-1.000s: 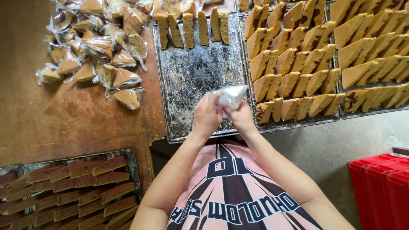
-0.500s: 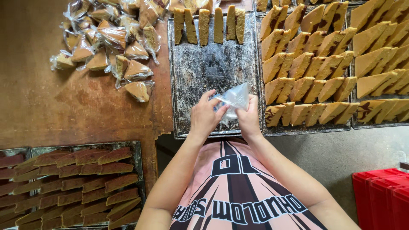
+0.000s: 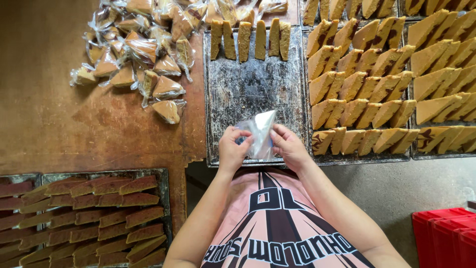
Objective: The person picks up triangular pieces of cake from a metal tray and a wooden table and places them into individual plastic bags.
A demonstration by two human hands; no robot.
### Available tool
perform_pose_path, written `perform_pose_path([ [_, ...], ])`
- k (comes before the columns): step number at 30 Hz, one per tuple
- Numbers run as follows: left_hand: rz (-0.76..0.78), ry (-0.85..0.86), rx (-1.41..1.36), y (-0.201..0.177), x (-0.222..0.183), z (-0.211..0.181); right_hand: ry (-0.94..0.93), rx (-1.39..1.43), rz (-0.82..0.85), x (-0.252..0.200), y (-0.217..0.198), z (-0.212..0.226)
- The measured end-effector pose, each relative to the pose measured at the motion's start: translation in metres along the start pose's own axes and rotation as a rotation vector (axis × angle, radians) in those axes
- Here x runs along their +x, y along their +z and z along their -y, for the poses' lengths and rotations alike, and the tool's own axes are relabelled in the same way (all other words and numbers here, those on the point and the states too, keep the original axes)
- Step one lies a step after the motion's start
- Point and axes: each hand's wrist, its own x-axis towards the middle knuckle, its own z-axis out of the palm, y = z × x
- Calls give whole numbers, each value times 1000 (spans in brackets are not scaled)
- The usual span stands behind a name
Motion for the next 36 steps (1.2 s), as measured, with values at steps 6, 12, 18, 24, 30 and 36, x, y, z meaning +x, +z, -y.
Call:
perform_pose_path([
  [6, 132, -104, 214, -4, -7, -9, -210, -238, -80, 10, -16, -46],
  [12, 32, 129, 7, 13, -13, 19, -324, -557, -221, 1, -8, -32],
  [18, 189, -314, -491, 40, -15, 50, -424, -829, -279, -11, 20, -10],
  [24, -20, -1, -658, -22, -21, 66, -420, -945, -271, 35, 27, -7],
  [30, -281, 13, -1064, -165, -56, 108, -213, -1000, -135, 102, 83, -12],
  [36, -328, -50, -1197, -207, -78, 177, -209, -1373, 92, 149, 157, -49],
])
